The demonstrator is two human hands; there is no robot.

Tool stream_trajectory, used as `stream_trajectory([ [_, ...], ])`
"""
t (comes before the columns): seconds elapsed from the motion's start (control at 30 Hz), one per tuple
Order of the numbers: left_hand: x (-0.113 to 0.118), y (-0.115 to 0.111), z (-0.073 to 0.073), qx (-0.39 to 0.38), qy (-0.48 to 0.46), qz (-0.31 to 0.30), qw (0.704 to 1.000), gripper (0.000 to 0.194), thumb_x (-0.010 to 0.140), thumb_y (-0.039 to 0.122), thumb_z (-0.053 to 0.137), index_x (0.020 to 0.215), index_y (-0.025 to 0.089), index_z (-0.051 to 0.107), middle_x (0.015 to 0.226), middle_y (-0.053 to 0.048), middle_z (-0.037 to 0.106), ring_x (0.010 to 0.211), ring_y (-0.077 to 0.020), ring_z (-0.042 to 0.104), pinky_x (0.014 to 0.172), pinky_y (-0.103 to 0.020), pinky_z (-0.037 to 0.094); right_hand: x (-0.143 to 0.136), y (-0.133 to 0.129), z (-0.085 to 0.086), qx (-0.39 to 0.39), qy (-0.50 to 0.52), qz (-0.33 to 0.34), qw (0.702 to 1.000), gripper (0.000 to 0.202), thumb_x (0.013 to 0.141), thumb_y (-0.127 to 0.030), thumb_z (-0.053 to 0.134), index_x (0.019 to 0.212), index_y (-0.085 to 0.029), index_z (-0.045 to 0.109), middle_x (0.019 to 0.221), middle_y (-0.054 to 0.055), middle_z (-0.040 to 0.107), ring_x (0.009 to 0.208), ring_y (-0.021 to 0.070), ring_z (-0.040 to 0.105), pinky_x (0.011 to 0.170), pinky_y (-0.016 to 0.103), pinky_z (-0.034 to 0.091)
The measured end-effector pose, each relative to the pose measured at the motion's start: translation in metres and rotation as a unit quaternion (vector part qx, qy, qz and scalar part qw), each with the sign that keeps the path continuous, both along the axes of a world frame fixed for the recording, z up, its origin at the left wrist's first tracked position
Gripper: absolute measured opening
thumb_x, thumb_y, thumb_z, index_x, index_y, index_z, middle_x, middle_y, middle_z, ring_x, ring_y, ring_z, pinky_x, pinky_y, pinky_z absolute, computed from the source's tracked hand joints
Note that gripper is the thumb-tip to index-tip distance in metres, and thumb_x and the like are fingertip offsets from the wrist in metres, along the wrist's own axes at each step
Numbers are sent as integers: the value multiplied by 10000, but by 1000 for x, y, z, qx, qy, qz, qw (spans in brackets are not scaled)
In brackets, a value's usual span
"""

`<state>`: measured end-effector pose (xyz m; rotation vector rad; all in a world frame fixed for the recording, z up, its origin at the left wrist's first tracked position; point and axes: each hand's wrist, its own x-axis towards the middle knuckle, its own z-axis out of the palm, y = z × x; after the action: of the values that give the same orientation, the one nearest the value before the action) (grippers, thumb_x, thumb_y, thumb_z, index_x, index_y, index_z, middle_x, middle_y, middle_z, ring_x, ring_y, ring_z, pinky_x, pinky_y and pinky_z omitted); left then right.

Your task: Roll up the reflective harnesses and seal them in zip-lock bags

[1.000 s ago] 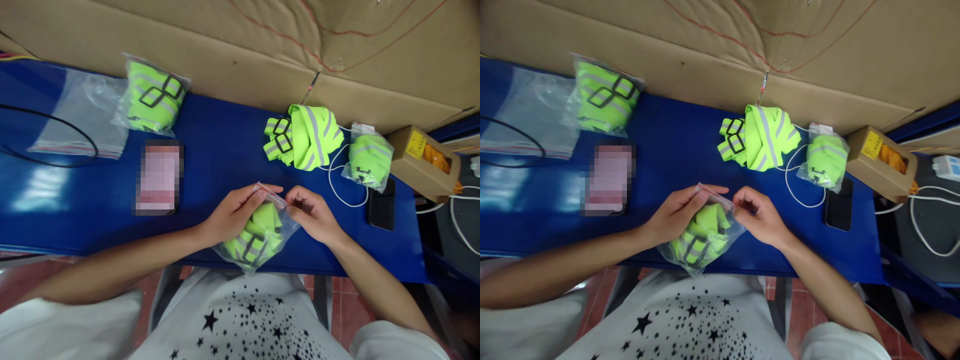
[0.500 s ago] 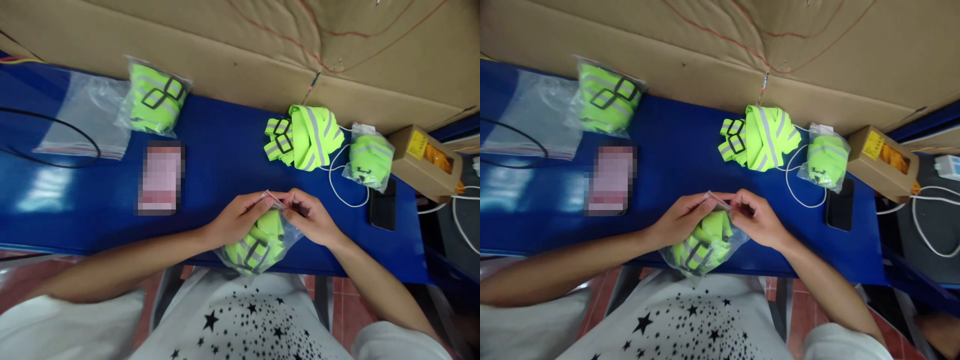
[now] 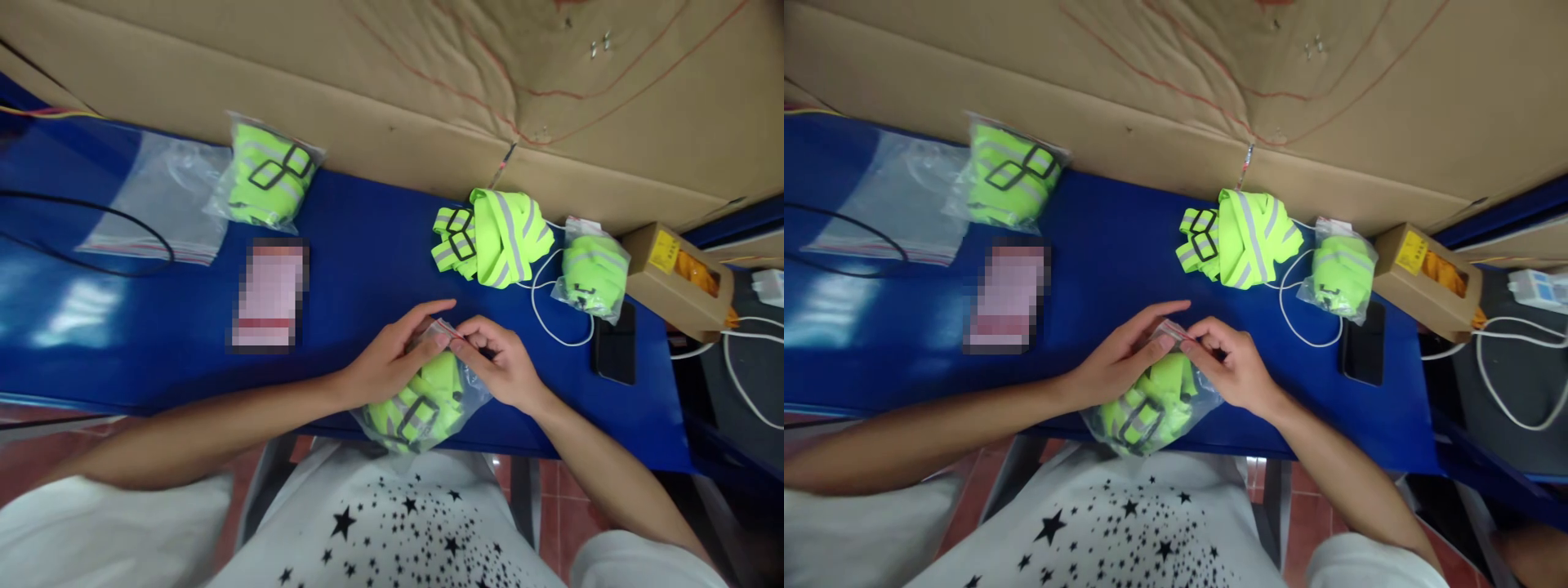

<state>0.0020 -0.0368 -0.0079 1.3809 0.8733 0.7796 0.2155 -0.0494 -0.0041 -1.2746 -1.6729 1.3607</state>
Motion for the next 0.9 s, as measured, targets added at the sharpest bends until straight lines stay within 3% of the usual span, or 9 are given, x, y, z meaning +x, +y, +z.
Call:
stream_trajectory([
  [0.13,0,1,1,25,8,18,999,287,1009,448,600,1023,172,679,913,-38,740,769,-129,673,680,-232,502,4,-2,-2,11,-40,38,998,226,1018,-457,587,1044,-233,599,565,-83,437,498,85,370,495,236,284],
  [0.33,-1,0,-3,102,44,19,994,284,1020,427,588,960,168,687,844,-13,711,707,-110,621,621,-220,446,1,-4,-4,83,-50,32,995,220,1031,-410,569,942,-217,628,584,-72,436,500,74,369,488,230,274],
  [0.47,-5,2,3,190,88,-3,978,243,1050,375,547,1017,180,689,886,-6,732,728,-106,651,655,-216,489,2,-3,-4,134,-59,32,989,169,1022,-361,593,958,-214,648,560,-86,395,483,64,338,480,222,260],
  [0.57,-16,8,16,331,153,-41,930,268,1075,344,489,1207,179,654,1110,-60,756,979,-167,719,861,-289,557,8,0,0,189,-70,1,979,124,997,-336,641,1007,-216,669,553,-96,385,485,61,337,495,212,288],
  [0.67,-38,15,28,451,287,-22,845,426,1062,405,511,1415,171,551,1304,-124,711,1185,-273,680,1015,-433,529,18,4,6,238,-85,-50,966,96,984,-300,664,1011,-210,682,551,-100,378,486,55,347,504,203,307],
  [0.77,-71,15,31,478,396,49,783,542,1036,433,553,1501,164,479,1472,-162,611,1366,-333,574,1146,-515,438,25,8,10,250,-100,-73,960,76,990,-269,651,981,-204,689,551,-95,403,486,50,376,504,200,313],
  [0.9,-118,3,21,435,472,130,756,663,1019,488,544,1585,185,378,1629,-169,438,1534,-369,380,1276,-585,240,27,11,11,244,-109,-73,961,94,990,-278,651,978,-196,695,546,-92,433,480,52,402,494,202,321],
])
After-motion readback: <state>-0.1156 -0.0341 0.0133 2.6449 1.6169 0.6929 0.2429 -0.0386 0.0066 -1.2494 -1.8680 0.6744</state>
